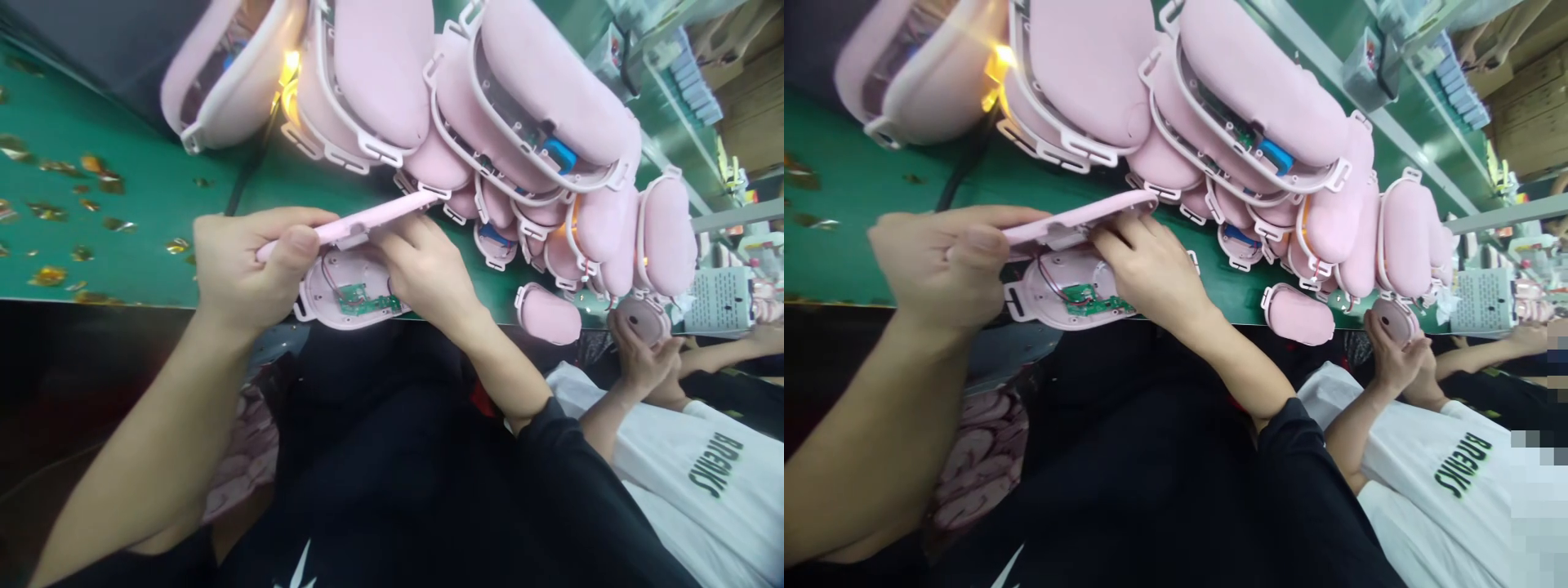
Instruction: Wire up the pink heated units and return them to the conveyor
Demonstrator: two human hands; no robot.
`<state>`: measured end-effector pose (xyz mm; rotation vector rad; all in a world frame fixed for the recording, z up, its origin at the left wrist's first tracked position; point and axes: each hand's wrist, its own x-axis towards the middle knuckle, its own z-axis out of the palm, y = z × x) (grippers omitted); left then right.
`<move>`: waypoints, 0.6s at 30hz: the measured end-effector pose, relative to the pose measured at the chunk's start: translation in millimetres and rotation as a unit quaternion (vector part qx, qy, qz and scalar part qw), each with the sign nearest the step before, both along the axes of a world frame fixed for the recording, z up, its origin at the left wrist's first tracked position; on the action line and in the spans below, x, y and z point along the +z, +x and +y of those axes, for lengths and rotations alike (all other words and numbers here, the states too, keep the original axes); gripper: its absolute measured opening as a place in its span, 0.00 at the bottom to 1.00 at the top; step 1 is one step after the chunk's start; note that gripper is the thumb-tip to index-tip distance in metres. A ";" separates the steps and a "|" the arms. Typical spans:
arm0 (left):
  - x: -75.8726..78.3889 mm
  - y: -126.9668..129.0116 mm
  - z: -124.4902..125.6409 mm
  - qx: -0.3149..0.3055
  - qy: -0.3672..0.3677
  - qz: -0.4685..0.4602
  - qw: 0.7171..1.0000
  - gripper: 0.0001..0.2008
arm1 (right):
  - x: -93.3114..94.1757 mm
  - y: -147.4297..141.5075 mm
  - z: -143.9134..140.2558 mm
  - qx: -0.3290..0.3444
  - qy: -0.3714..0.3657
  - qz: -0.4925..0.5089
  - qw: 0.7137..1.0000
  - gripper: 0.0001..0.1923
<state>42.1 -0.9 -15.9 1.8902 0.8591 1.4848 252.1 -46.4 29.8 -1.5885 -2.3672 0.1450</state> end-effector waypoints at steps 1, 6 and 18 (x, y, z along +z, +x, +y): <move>0.4 -0.7 0.2 0.003 0.014 0.002 1.000 0.16 | 3.2 -0.6 -2.4 0.015 -0.027 0.019 0.999 0.14; 0.9 -3.4 3.0 -0.019 0.070 0.047 0.996 0.18 | 20.2 -6.4 -7.5 0.062 -0.132 0.122 0.982 0.10; 32.5 19.1 -58.7 0.110 0.005 0.062 0.992 0.21 | 14.1 -10.3 -11.8 0.065 -0.171 0.126 0.975 0.11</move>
